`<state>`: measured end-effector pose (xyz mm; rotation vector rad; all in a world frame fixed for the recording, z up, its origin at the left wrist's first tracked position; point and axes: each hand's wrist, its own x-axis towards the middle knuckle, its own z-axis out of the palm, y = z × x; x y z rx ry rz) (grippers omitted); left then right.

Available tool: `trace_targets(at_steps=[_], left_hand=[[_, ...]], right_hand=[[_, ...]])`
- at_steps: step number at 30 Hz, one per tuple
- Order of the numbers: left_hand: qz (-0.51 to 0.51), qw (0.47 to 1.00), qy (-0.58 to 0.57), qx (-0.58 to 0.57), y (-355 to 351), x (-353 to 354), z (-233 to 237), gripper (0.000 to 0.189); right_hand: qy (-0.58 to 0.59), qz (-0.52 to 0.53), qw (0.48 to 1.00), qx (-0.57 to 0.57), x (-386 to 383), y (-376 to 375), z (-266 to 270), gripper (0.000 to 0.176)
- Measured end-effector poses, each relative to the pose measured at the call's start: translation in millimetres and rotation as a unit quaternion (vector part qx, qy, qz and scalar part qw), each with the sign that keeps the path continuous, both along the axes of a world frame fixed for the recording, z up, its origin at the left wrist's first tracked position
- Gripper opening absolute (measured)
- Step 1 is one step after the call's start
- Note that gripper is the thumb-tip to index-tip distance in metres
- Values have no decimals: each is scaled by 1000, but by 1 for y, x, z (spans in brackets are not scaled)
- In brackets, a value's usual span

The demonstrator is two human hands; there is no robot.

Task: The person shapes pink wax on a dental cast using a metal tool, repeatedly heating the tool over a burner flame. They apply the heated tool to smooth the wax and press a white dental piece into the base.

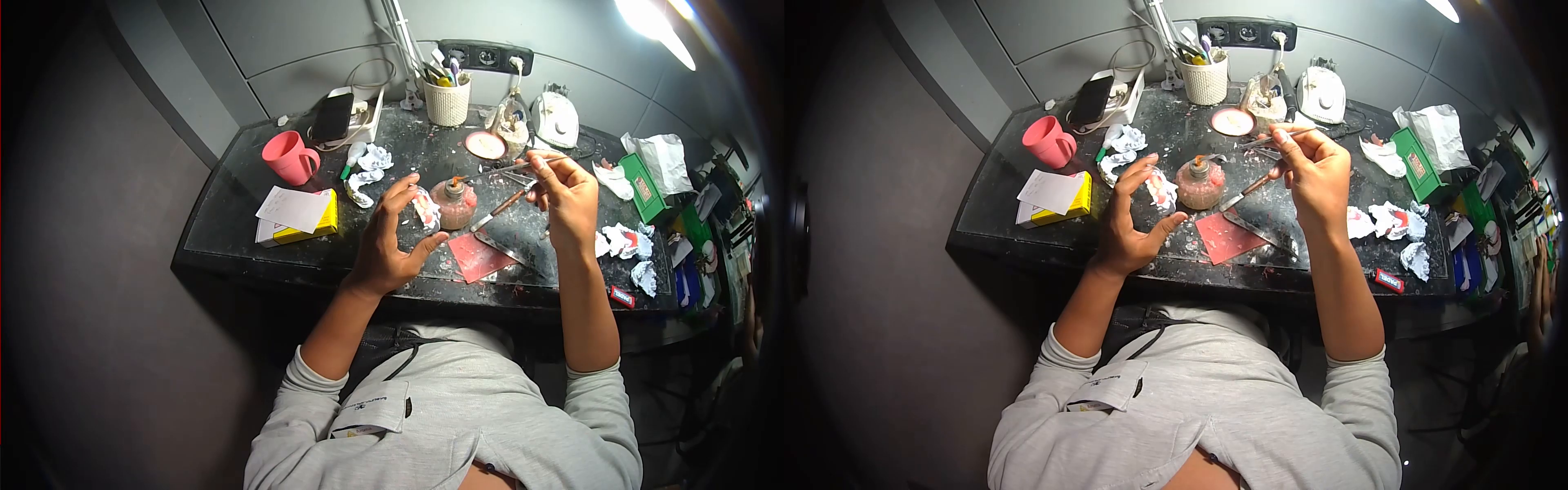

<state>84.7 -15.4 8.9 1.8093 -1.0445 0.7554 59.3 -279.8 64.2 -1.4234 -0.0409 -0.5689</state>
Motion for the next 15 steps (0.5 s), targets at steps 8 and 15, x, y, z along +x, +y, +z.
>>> trace_targets(at_steps=[8,15], left_hand=[[7,1000,-7,8,-1,-1,2,66],[4,1000,-9,8,-1,0,2,66]], right_hand=[[3,-3,1000,1,-1,1,2,18],[-13,9,1000,0,-2,1,2,17]])
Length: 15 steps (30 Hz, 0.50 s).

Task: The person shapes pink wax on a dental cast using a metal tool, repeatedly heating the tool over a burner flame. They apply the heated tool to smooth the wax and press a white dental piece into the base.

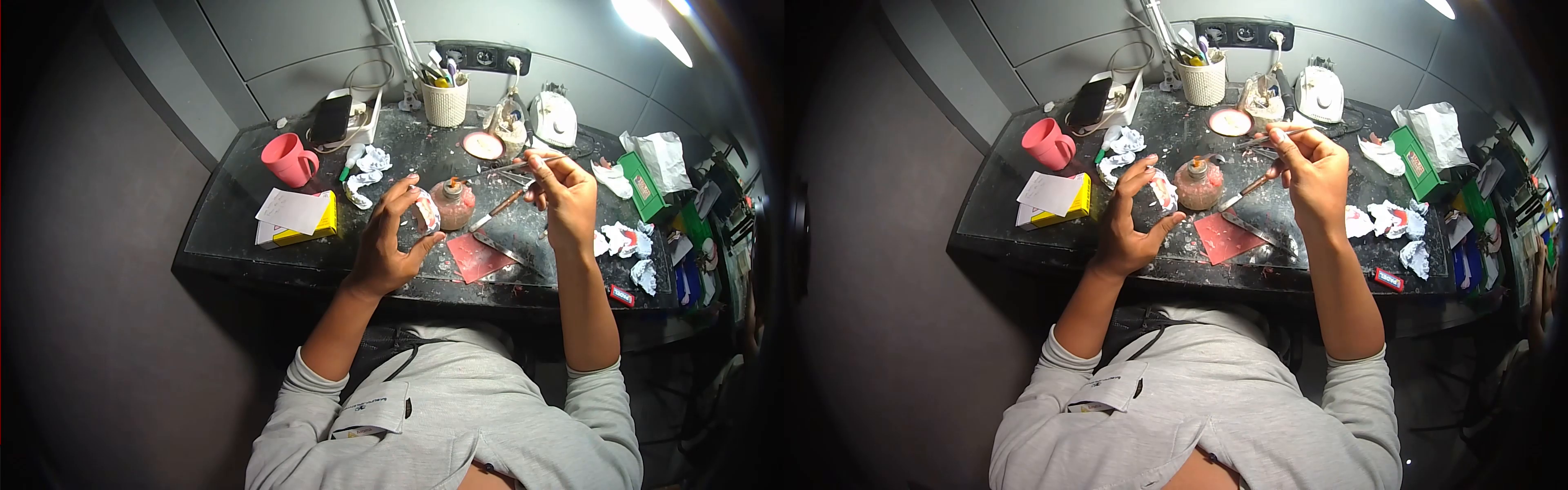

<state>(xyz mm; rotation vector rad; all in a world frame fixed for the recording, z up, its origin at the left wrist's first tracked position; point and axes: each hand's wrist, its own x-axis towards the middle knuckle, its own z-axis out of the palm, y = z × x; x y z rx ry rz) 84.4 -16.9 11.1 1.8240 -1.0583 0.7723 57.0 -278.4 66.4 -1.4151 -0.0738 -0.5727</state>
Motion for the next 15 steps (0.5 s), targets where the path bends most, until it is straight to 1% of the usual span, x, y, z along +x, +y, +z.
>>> trace_targets(at_steps=[2,4,8,15], left_hand=[[8,1000,-3,7,0,-1,1,66],[17,1000,-5,14,0,-2,3,66],[29,999,-11,21,0,-1,2,64],[30,999,-6,23,0,-1,2,62]], right_hand=[[-15,11,1000,1,-2,3,3,17],[-109,60,992,-16,-7,9,6,15],[-122,96,986,-53,-17,19,9,11],[-124,110,983,-74,-17,19,6,11]])
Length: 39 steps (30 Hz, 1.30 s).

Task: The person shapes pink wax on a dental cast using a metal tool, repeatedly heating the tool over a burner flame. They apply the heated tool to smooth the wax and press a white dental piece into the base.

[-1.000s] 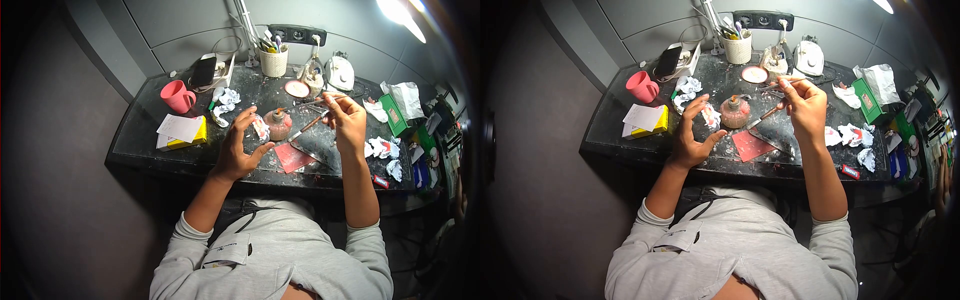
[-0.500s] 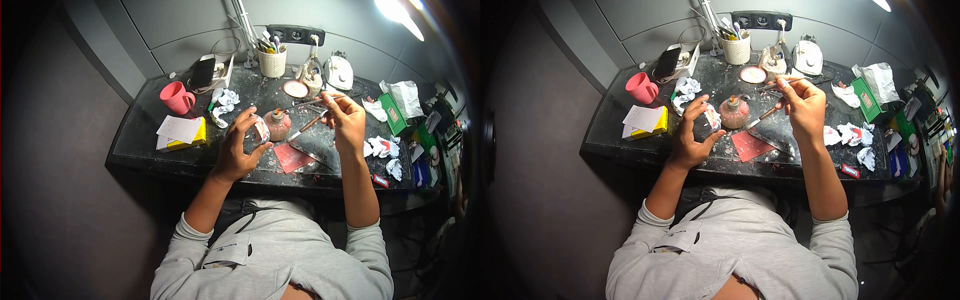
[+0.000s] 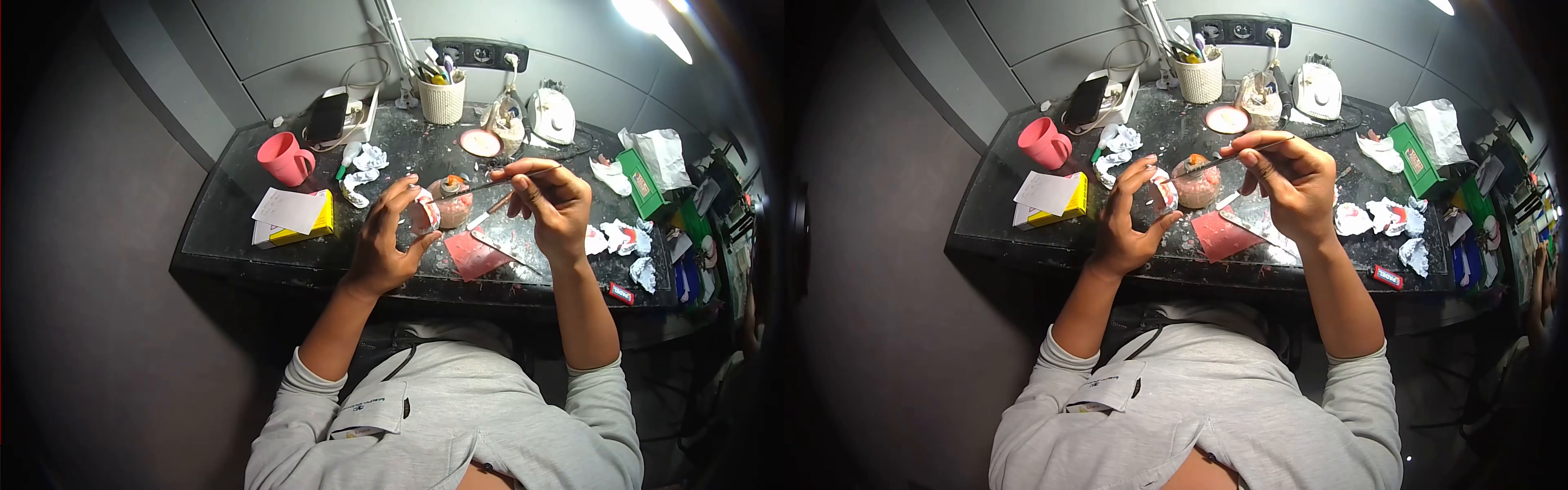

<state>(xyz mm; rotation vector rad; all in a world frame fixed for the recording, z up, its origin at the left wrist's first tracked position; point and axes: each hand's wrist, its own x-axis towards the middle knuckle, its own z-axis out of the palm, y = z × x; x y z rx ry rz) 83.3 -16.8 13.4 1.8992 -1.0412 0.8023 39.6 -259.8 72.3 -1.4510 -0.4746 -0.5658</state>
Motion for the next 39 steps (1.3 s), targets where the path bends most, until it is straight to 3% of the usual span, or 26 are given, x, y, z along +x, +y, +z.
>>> trace_targets(at_steps=[39], left_hand=[[-8,1000,17,-15,1,1,-4,68]], right_hand=[[-56,-23,998,-30,-2,8,-4,12]])
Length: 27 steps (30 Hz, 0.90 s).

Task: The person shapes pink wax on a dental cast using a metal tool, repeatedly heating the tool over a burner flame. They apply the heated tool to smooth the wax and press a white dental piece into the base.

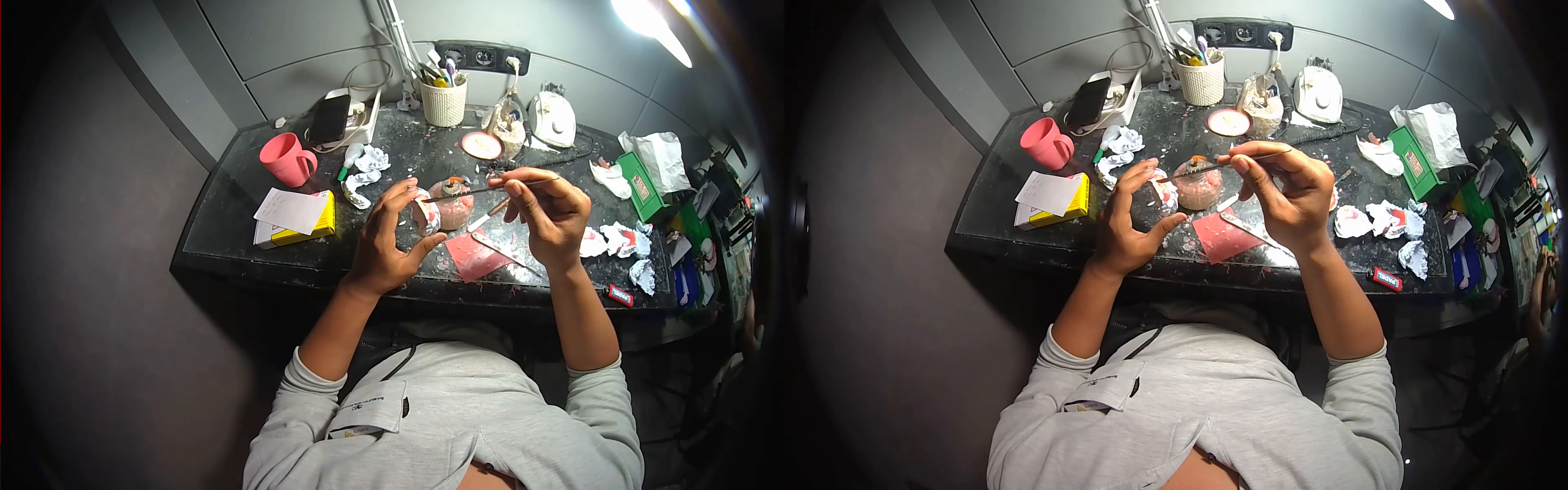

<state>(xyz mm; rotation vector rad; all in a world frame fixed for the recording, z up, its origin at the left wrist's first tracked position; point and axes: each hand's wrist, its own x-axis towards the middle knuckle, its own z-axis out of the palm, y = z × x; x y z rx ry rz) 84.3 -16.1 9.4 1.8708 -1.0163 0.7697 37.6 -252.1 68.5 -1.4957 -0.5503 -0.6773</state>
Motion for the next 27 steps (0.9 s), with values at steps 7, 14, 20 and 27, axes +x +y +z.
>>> trace_targets(at_steps=[7,14,20,27], left_hand=[[-4,1000,3,-1,0,0,0,69],[-19,999,25,-10,1,0,0,65],[-93,964,213,-131,10,3,0,50],[-290,801,406,-332,23,13,-3,45]], right_hand=[[-19,-11,1000,-11,2,-1,-3,10],[8,5,998,63,-3,2,4,12],[51,-130,990,5,7,-10,4,12],[67,-114,991,8,5,-9,5,12]])
